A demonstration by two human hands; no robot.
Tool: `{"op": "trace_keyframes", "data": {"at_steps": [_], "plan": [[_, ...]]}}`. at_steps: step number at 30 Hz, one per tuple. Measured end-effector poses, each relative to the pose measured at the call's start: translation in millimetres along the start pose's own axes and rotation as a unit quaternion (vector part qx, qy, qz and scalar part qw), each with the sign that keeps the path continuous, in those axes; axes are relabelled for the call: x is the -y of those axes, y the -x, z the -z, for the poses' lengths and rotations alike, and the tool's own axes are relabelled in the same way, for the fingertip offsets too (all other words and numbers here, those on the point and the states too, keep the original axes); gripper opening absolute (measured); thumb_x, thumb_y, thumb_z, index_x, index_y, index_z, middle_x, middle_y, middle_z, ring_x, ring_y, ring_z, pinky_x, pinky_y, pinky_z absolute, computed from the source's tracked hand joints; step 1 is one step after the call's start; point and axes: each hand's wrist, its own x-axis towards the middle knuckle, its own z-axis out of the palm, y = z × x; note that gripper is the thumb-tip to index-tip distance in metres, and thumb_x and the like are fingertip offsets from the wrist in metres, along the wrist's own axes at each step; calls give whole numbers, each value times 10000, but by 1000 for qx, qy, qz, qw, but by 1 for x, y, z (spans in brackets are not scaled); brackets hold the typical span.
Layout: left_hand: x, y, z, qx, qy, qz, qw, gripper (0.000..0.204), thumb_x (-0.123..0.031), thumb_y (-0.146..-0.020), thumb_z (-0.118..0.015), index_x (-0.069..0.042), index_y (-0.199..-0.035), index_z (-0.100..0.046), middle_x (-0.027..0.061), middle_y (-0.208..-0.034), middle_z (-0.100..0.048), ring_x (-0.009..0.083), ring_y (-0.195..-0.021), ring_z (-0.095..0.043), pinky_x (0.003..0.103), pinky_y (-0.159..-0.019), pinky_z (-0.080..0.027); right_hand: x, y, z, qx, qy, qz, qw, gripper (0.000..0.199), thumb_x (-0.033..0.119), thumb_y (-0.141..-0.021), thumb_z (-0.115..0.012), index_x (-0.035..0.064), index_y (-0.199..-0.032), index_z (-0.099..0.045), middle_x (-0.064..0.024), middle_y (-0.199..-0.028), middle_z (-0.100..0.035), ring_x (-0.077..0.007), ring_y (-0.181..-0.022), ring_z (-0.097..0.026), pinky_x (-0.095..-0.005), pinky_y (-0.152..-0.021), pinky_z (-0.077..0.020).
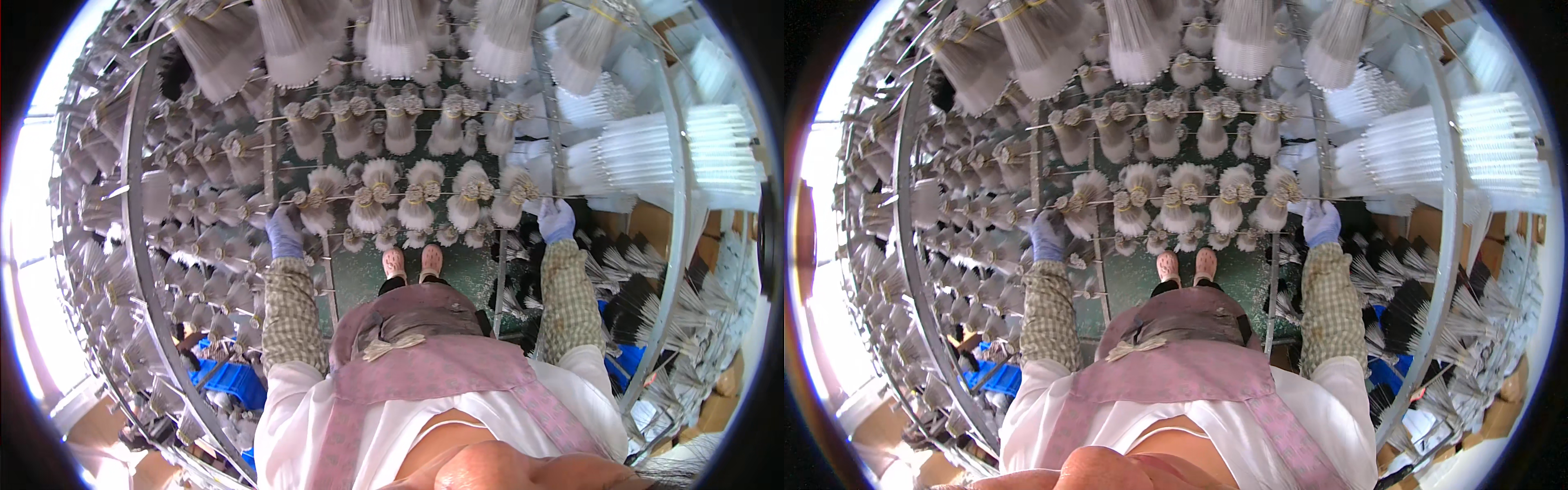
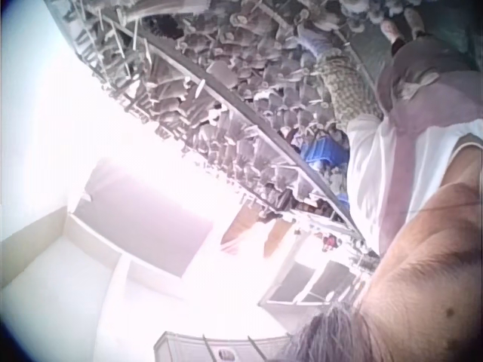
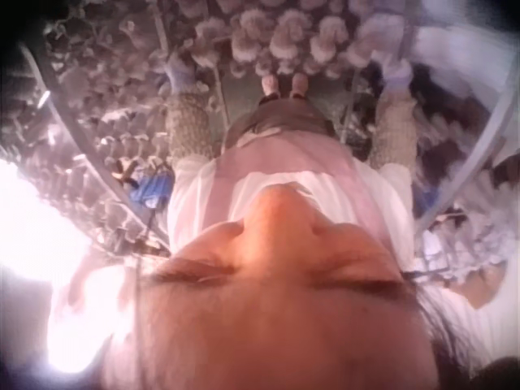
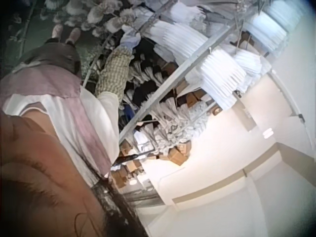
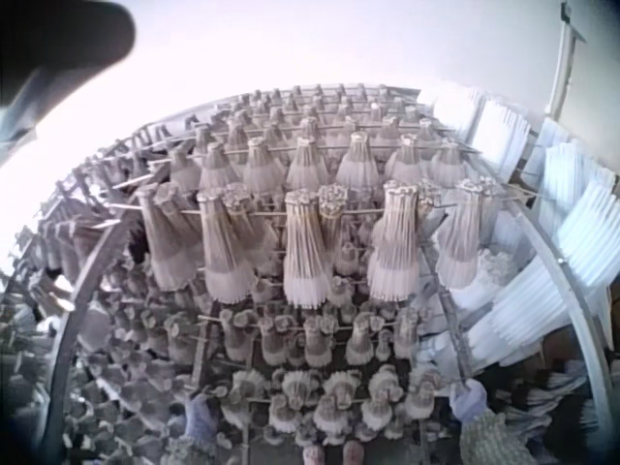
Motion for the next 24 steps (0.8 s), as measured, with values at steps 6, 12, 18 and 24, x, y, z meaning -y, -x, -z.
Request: {"op": "trace_keyframes", "data": {"at_steps": [6,12,18,24], "plan": [[-12,6,-6,-51,209,136,967,158,39,-797,-609,-74,-880,-683,58,-835,-692,201,-754,-672,299,-707,-557,0,-8,6,10,12,-6,1000,245,228,-967,-578,54,-1140,-587,-103,-1178,-644,-262,-1104,-612,-386,-894,-548],[-54,-5,-31,-147,434,280,844,145,13,-829,-604,-73,-921,-676,65,-861,-693,208,-760,-672,308,-701,-556,5,-11,16,-2,17,-13,1000,280,230,-972,-570,42,-1179,-572,-108,-1220,-642,-270,-1158,-592,-377,-916,-534],[-71,-3,-21,-100,233,168,953,216,40,-820,-597,-95,-980,-648,63,-893,-693,188,-743,-668,313,-654,-570,6,-4,8,9,33,-10,999,311,193,-969,-566,33,-1233,-523,-108,-1265,-602,-294,-1169,-588,-363,-879,-554],[-48,-16,-27,-156,416,292,847,261,43,-825,-608,-100,-1031,-680,65,-895,-698,173,-775,-675,295,-677,-566,5,7,-5,4,30,-11,999,334,185,-980,-533,40,-1281,-514,-103,-1368,-558,-300,-1234,-562,-386,-899,-539]]}}
